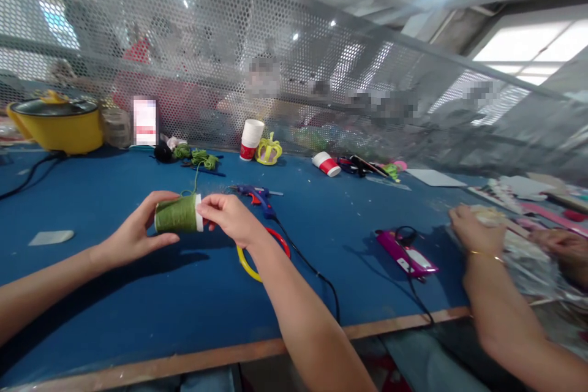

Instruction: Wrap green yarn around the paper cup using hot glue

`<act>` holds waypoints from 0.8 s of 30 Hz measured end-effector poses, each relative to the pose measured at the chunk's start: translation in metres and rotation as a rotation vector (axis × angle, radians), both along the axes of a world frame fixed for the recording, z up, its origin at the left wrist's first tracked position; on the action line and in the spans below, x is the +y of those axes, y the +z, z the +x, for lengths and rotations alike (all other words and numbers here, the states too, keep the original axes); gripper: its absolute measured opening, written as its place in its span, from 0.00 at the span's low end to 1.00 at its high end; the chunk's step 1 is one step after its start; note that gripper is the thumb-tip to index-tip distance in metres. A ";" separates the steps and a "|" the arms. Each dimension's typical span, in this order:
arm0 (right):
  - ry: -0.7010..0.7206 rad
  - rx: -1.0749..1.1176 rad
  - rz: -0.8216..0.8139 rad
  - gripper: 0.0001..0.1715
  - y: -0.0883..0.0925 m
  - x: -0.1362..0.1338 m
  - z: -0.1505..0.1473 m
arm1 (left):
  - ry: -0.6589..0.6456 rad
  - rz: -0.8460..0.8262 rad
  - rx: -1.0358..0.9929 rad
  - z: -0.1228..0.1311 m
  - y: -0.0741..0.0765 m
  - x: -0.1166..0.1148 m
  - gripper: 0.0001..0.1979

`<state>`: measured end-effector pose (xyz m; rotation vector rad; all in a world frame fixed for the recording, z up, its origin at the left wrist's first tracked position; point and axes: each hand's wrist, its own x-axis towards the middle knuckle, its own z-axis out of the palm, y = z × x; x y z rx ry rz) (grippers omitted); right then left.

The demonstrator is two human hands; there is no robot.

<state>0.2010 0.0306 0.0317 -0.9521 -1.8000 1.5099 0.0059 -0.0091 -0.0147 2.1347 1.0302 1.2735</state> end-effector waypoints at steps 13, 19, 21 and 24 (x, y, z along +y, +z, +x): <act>-0.231 -0.194 0.345 0.22 0.005 0.000 0.002 | 0.009 -0.130 0.046 0.002 0.004 -0.002 0.26; -0.023 -0.078 0.188 0.33 -0.001 -0.007 -0.007 | -0.080 -0.031 0.122 0.003 0.004 -0.004 0.27; -0.013 -0.017 0.097 0.35 -0.003 -0.009 -0.010 | -0.116 -0.004 0.143 0.003 0.004 -0.003 0.27; 0.007 0.043 0.006 0.39 -0.004 -0.011 -0.012 | -0.137 0.011 0.189 0.003 0.003 -0.003 0.27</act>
